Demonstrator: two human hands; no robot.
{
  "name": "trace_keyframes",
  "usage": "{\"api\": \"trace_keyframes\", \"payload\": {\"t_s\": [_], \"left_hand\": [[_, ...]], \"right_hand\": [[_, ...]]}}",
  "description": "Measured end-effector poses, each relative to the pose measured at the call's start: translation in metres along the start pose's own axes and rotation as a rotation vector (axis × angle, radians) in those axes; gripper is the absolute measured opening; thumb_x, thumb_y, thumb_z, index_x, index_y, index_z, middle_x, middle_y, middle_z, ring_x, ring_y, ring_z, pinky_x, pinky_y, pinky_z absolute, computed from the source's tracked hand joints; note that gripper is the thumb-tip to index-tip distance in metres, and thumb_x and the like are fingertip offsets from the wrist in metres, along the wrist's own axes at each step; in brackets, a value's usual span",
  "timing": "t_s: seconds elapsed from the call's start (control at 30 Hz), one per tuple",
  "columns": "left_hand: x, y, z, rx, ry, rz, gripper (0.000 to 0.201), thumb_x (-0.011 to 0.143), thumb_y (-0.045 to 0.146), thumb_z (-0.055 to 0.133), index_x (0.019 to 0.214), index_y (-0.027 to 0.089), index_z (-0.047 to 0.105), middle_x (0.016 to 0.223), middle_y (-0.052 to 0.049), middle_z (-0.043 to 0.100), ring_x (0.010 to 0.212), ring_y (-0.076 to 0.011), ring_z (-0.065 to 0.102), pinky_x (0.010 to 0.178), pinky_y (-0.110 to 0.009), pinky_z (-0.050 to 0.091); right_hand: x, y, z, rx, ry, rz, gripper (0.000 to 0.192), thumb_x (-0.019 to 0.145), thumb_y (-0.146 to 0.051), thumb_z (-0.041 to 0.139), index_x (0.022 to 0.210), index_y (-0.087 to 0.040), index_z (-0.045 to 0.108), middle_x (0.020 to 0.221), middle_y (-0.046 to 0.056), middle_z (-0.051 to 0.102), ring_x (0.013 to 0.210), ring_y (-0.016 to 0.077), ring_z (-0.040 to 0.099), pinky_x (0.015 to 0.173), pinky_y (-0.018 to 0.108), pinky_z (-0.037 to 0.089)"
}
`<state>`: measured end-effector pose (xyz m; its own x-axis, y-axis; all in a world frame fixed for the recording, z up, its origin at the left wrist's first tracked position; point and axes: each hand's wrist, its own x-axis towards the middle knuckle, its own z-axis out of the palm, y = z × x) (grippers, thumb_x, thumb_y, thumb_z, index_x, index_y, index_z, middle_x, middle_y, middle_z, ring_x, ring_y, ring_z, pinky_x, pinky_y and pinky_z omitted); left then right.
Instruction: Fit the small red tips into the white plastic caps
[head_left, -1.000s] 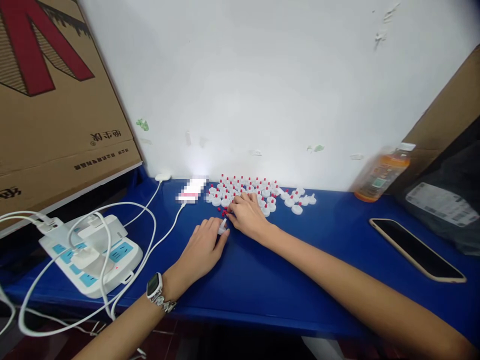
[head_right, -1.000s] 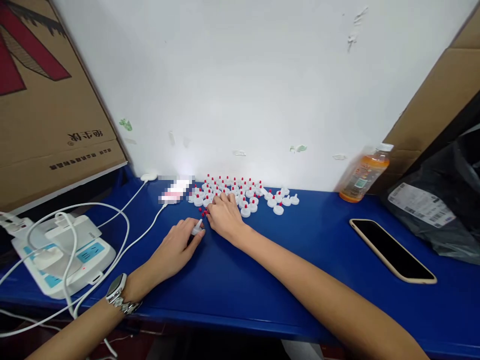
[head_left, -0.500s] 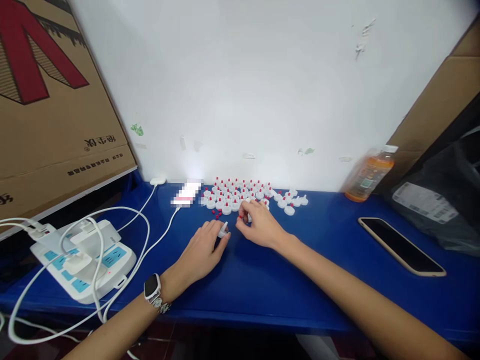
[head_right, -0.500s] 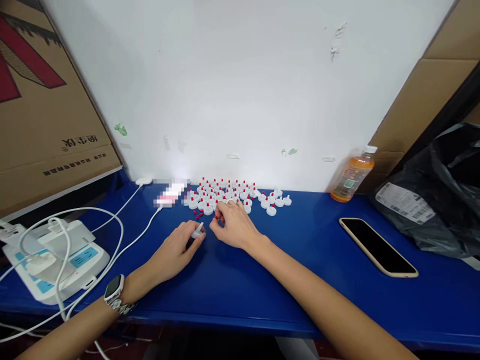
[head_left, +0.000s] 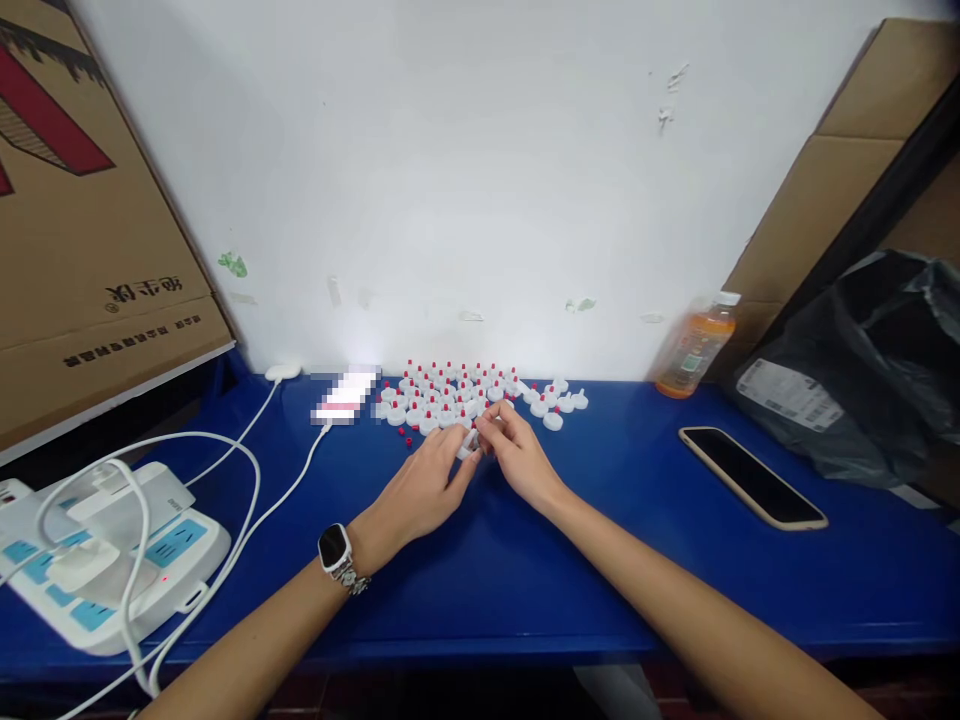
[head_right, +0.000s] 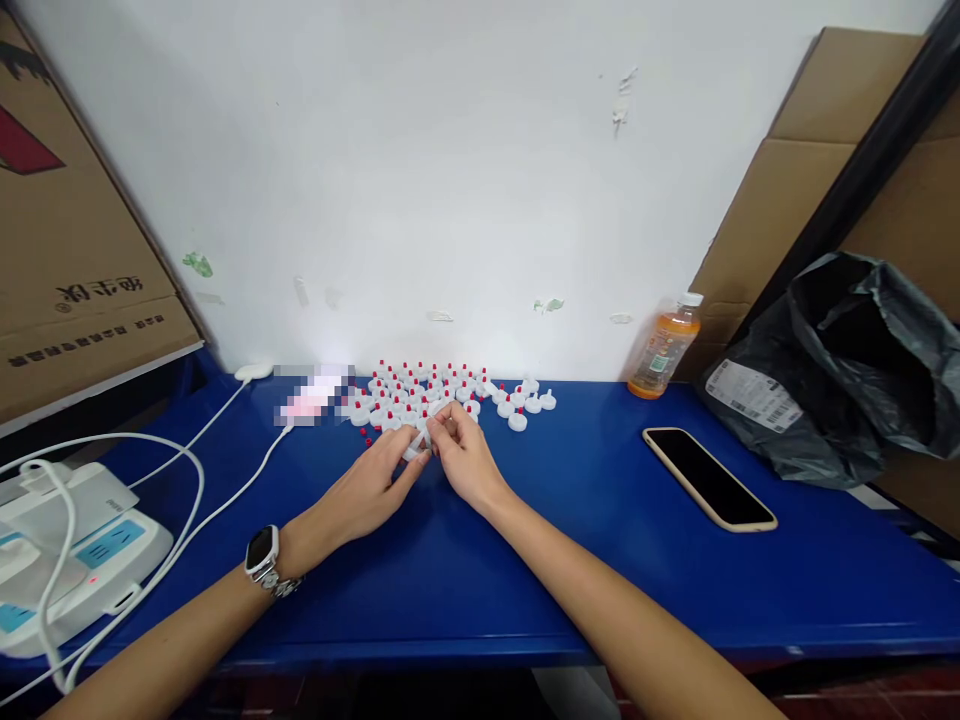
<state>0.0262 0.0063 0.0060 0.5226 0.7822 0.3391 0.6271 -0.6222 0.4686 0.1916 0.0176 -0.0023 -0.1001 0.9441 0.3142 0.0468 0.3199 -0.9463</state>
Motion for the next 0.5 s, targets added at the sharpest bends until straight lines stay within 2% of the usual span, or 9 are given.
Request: {"api": "trace_keyframes", "payload": {"t_s": [0.1, 0.23, 0.5], "left_hand": [[-0.003, -0.003, 0.0, 0.003, -0.015, -0.001, 0.022, 0.105, 0.039, 0.034, 0.101, 0.022, 0.048, 0.1, -0.005, 0.058, 0.096, -0.023, 0.055, 0.081, -0.039, 0.047], [-0.008, -0.004, -0.001, 0.015, -0.027, 0.027, 0.02, 0.105, 0.034, 0.034, 0.107, 0.021, 0.048, 0.103, -0.007, 0.055, 0.097, -0.0229, 0.054, 0.084, -0.04, 0.048], [-0.023, -0.019, -0.01, 0.103, -0.069, 0.116, 0.021, 0.105, 0.034, 0.032, 0.104, 0.019, 0.047, 0.099, -0.008, 0.054, 0.09, -0.0227, 0.054, 0.079, -0.039, 0.049]], "right_hand": [[-0.004, 0.0, 0.006, 0.003, -0.004, -0.032, 0.025, 0.093, -0.045, 0.055, 0.082, -0.023, 0.047, 0.069, -0.004, 0.051, 0.062, 0.0128, 0.048, 0.06, 0.026, 0.039], [-0.012, -0.002, 0.011, -0.151, -0.018, -0.086, 0.024, 0.097, -0.042, 0.049, 0.084, -0.023, 0.047, 0.071, -0.005, 0.05, 0.063, 0.0125, 0.046, 0.061, 0.026, 0.038], [-0.009, -0.007, 0.014, -0.455, -0.245, -0.171, 0.035, 0.103, -0.041, 0.036, 0.074, -0.022, 0.038, 0.065, -0.005, 0.043, 0.059, 0.0119, 0.041, 0.06, 0.027, 0.03]]}}
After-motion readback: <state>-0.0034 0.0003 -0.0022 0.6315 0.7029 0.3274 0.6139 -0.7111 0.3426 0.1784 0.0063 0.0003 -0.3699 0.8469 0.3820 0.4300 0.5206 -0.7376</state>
